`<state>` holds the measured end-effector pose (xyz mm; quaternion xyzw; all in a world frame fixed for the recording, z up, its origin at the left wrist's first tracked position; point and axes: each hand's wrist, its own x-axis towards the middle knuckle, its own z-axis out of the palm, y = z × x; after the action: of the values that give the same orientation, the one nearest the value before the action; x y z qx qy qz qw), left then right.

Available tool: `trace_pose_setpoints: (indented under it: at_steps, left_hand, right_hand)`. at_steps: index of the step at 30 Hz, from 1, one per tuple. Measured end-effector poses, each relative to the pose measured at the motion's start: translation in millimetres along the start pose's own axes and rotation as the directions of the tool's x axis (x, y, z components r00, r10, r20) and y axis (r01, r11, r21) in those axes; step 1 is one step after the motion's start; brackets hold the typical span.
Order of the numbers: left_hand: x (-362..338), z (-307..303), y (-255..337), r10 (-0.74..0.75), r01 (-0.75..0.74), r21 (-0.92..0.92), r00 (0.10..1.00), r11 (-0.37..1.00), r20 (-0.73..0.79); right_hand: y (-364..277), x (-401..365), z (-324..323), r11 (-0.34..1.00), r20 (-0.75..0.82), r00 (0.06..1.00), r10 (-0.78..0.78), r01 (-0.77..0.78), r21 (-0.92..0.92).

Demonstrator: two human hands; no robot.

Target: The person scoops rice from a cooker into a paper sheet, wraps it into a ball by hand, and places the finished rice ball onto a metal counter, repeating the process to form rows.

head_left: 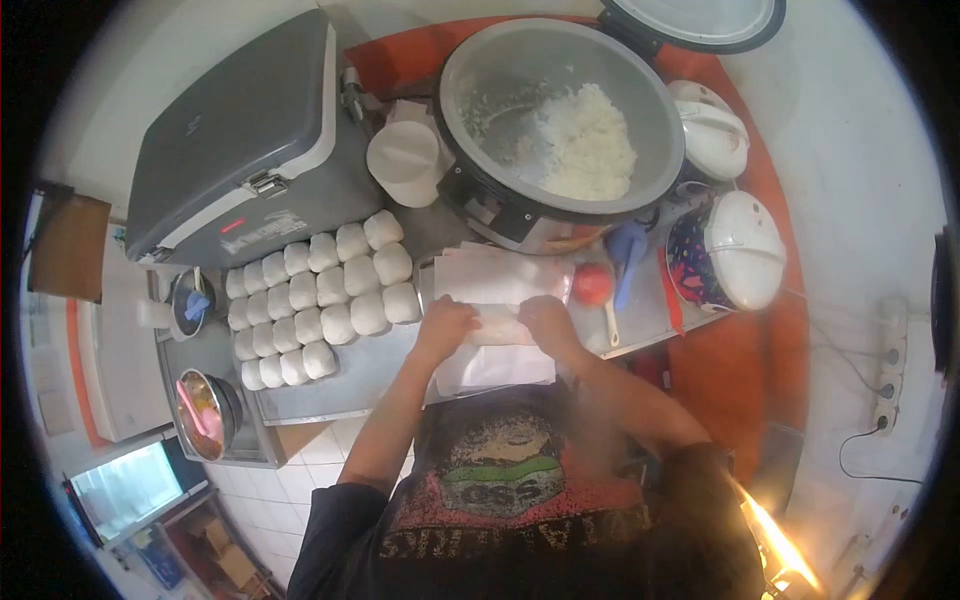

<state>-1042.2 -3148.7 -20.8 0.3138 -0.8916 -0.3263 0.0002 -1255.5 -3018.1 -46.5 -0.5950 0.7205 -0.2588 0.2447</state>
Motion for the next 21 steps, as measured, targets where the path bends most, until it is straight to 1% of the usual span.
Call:
trace_pose_setpoints:
  at_steps: [1, 3, 4, 5, 6, 7, 9, 10, 12, 13, 15, 16, 18, 19, 20, 21]
  left_hand:
    - [-1, -2, -3, -0.012, 0.013, 0.009, 0.998, 1.0, -0.065]
    - [-4, -3, -5, -0.036, 0.042, 0.024, 0.98, 0.999, -0.198]
    - [-5, 2, -6, 0.006, -0.012, -0.017, 0.958, 1.0, -0.286]
    - [-4, 9, -7, 0.043, -0.068, -0.053, 0.926, 0.996, -0.375]
    - [-4, 19, -10, 0.075, -0.127, -0.083, 0.884, 0.988, -0.461]
    - [-5, 30, -13, -0.048, -0.028, -0.182, 0.916, 0.983, -0.399]
    - [-6, 48, -16, -0.277, 0.184, -0.353, 0.932, 0.917, -0.235]
    - [-6, 54, -17, -0.276, 0.165, -0.377, 0.925, 0.912, -0.263]
    - [-6, 66, -18, -0.273, 0.123, -0.422, 0.908, 0.898, -0.317]
    - [-6, 70, -21, -0.206, 0.067, -0.357, 0.908, 0.932, -0.365]
    - [-6, 71, -23, -0.062, -0.041, -0.217, 0.892, 0.975, -0.448]
    - [-8, 69, -22, -0.019, -0.041, -0.127, 0.901, 0.991, -0.433]
    - [-15, 62, -17, 0.063, -0.045, 0.055, 0.917, 0.997, -0.394]
    - [-20, 54, -11, 0.06, -0.026, 0.107, 0.94, 0.994, -0.335]
    - [-25, 47, -4, 0.053, -0.008, 0.161, 0.96, 0.987, -0.277]
    - [-29, 39, 2, 0.038, 0.011, 0.214, 0.974, 0.977, -0.223]
  right_hand:
    - [-7, -1, -2, 1.0, -0.099, 0.995, -0.023, 0.022, -0.011]
    - [-4, -5, 10, 0.978, -0.259, 0.957, -0.129, 0.08, -0.193]
    - [-3, -7, 17, 0.953, -0.327, 0.925, -0.193, 0.098, -0.286]
    - [-2, -9, 23, 0.972, -0.266, 0.962, -0.062, -0.003, -0.236]
    - [-4, -10, 29, 0.975, -0.197, 0.978, 0.068, -0.107, -0.193]
    - [-5, -11, 35, 0.964, -0.121, 0.973, 0.197, -0.215, -0.158]
    - [-2, -9, 54, 0.966, -0.23, 0.942, 0.245, -0.258, -0.029]
    - [-1, -10, 61, 0.96, -0.281, 0.919, 0.276, -0.277, 0.038]
    - [-1, -6, 66, 0.967, -0.342, 0.906, 0.249, -0.25, 0.042]
    - [-4, -5, 64, 0.971, -0.373, 0.898, 0.233, -0.235, 0.041]
    - [-6, -9, 57, 0.974, -0.265, 0.945, 0.19, -0.215, -0.07]
    - [-5, -11, 54, 0.972, -0.208, 0.963, 0.17, -0.198, -0.124]
    - [8, -18, 62, 0.981, -0.219, 0.974, 0.064, -0.102, -0.166]
    - [8, -23, 60, 0.981, -0.218, 0.976, 0.011, -0.053, -0.186]
    - [8, -30, 57, 0.969, -0.229, 0.971, -0.065, 0.006, -0.247]
    - [-5, -35, 40, 0.948, -0.234, 0.961, -0.147, 0.07, -0.31]
